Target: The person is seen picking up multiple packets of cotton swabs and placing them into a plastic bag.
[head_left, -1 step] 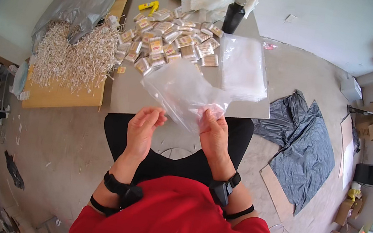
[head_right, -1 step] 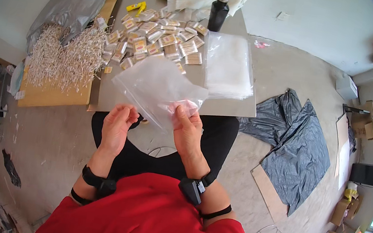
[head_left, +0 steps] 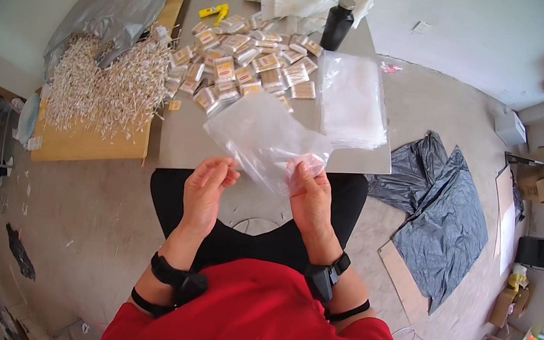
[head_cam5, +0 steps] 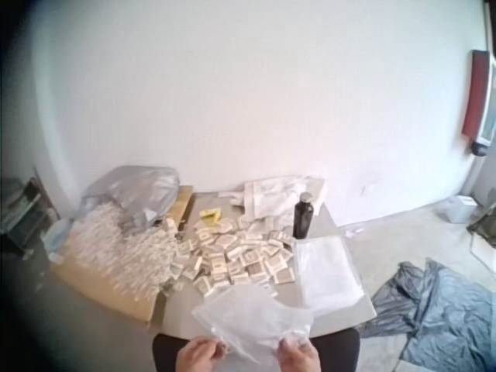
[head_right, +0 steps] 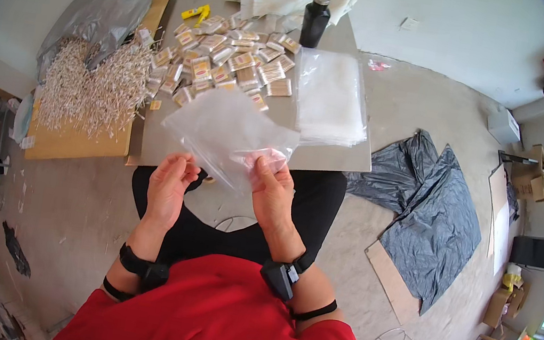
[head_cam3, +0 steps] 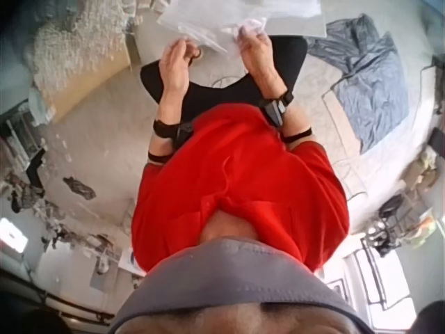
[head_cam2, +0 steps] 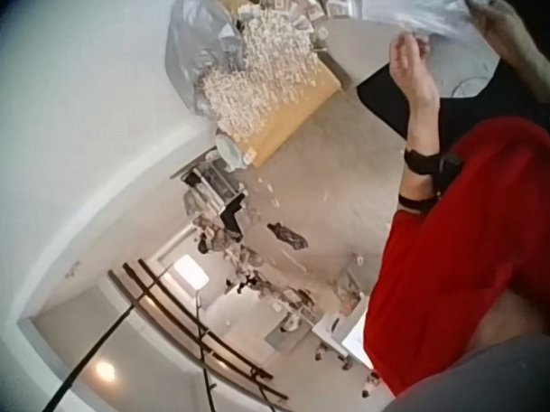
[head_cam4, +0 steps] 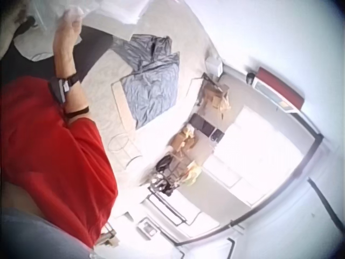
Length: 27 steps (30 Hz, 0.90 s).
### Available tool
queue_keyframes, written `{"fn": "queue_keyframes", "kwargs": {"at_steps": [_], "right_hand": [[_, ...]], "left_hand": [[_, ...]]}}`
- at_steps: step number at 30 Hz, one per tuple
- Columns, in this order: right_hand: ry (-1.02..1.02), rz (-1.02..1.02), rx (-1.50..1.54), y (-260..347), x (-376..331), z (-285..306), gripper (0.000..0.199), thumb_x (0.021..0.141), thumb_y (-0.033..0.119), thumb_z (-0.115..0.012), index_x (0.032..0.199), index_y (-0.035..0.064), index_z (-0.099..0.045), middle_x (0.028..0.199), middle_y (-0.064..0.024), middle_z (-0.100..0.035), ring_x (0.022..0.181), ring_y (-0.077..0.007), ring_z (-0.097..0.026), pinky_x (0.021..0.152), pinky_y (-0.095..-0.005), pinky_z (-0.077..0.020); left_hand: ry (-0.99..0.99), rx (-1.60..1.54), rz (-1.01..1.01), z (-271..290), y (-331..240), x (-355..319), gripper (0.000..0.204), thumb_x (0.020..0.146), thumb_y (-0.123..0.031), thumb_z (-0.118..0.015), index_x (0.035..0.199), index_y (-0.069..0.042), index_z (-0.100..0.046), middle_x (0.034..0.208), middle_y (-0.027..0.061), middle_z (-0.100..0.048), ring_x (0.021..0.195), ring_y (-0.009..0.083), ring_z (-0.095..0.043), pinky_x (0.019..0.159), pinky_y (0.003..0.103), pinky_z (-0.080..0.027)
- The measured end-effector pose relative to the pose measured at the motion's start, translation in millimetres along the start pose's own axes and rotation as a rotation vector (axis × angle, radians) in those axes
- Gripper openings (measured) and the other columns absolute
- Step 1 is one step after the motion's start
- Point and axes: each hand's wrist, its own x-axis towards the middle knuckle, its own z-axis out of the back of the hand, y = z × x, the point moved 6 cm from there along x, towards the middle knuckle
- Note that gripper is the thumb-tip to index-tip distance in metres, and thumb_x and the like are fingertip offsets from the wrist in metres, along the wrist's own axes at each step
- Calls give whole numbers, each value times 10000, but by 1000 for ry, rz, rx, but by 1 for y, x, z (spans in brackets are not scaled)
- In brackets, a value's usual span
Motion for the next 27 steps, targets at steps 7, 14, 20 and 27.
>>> {"fn": "queue_keyframes", "kwargs": {"at_steps": [7, 14, 20, 27], "right_hand": [[83, -174, -311, -13, -1, 19, 374, 899, 51, -596, 1260, 60, -499, 1048, -50, -642, 932, -141, -610, 824, -289, -494], [49, -346, -241, -2, 6, 42, 425, 948, 269, -553, 1308, 55, -485, 1032, -41, -642, 854, -104, -578, 756, -263, -461], [-33, -239, -680, 9, 20, 83, 271, 930, 159, -565, 1153, 16, -621, 863, -43, -664, 531, -51, -401, 484, -180, -327], [156, -200, -827, 25, 44, 36, 314, 992, 122, -422, 1256, -17, -520, 951, -133, -663, 771, -186, -671, 629, -264, -533]], "left_hand": [[-60, -187, 117, 6, 17, 14, 373, 981, -217, -477, 1303, -30, -449, 1288, 88, -498, 1093, 189, -536, 913, 332, -436], [55, 238, 94, 21, 20, 16, 238, 927, -57, -509, 1137, 11, -599, 913, 120, -677, 816, 192, -651, 803, 323, -499], [63, 302, 110, 41, 20, 22, 228, 929, -88, -536, 1115, 26, -602, 914, 106, -680, 806, 158, -649, 775, 300, -501], [-215, 463, 44, 79, 21, 25, 215, 932, -98, -560, 1110, 18, -595, 918, 94, -675, 798, 126, -636, 715, 252, -501]]}}
